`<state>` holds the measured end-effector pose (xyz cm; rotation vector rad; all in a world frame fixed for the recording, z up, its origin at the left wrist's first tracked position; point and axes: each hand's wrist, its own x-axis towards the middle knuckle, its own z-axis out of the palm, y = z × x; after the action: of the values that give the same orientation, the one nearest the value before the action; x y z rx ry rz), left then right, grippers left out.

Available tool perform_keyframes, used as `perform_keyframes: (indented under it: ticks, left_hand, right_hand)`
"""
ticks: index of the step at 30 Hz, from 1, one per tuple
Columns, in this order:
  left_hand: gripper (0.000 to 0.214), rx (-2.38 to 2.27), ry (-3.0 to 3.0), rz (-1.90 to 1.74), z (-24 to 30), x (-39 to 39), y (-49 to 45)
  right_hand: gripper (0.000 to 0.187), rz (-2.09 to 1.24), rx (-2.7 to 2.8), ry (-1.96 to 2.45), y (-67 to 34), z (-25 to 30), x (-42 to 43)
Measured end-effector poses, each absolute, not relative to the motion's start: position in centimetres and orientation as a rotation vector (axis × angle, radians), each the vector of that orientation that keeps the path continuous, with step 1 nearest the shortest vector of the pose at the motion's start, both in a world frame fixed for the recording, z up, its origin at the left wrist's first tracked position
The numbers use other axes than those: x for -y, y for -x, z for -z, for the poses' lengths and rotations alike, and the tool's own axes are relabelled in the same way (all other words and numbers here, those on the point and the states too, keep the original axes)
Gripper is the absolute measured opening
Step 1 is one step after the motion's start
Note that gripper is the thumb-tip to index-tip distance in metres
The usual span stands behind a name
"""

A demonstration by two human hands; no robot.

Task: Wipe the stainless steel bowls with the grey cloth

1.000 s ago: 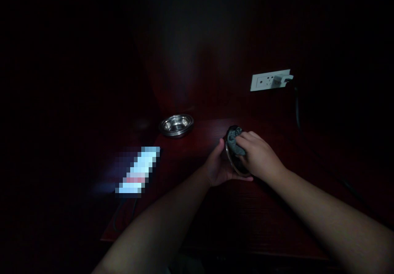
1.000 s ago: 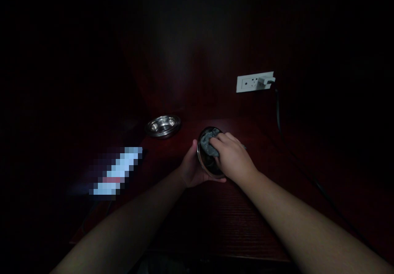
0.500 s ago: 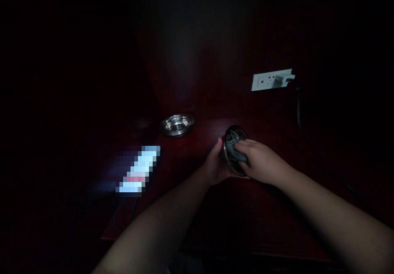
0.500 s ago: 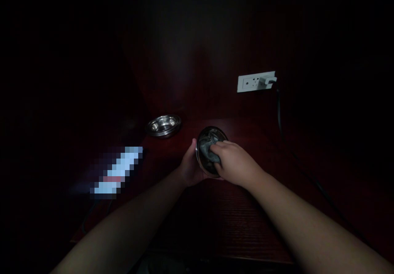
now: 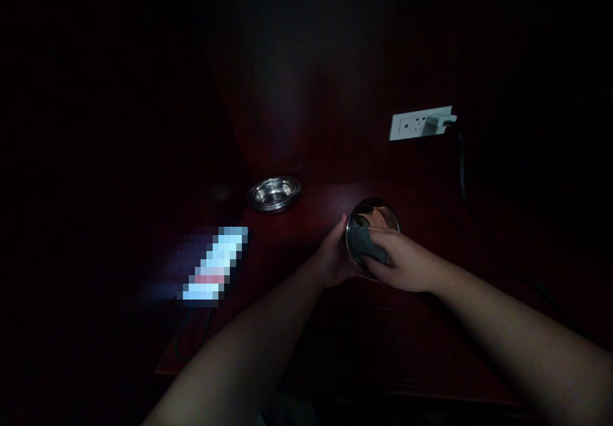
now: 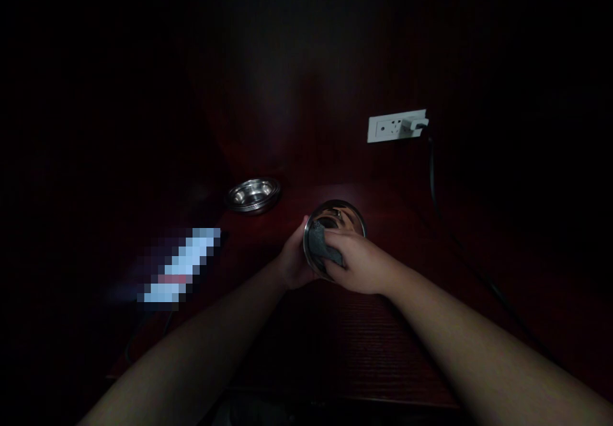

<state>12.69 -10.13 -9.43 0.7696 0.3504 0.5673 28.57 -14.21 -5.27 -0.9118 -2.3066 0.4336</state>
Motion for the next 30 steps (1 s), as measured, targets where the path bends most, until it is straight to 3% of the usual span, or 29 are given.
perform_keyframes:
  ticks: [11, 17, 22, 30]
  left_hand:
    - [0.056, -0.406, -0.746, -0.698, 9.1, 10.3, -13.5]
    - [0.072, -0.344, -0.750, -0.674, 9.1, 10.5, -13.0]
    - [0.057, -0.380, -0.823, -0.679, 9.7, 10.6, -12.8]
    - [0.045, -0.411, -0.857, -0.779, 9.3, 10.7, -13.2]
  right_hand:
    - [0.014, -0.219, 2.155, 0.871, -28.1, 6.5, 13.8]
    - [0.024, -0.164, 2.067, 0.946, -28.3, 7.0, 13.3]
    - [0.030, -0.026, 2.060, 1.026, -28.5, 7.1, 13.0]
    - [0.017, 0.051, 2.181, 1.254, -28.7, 6.3, 13.0]
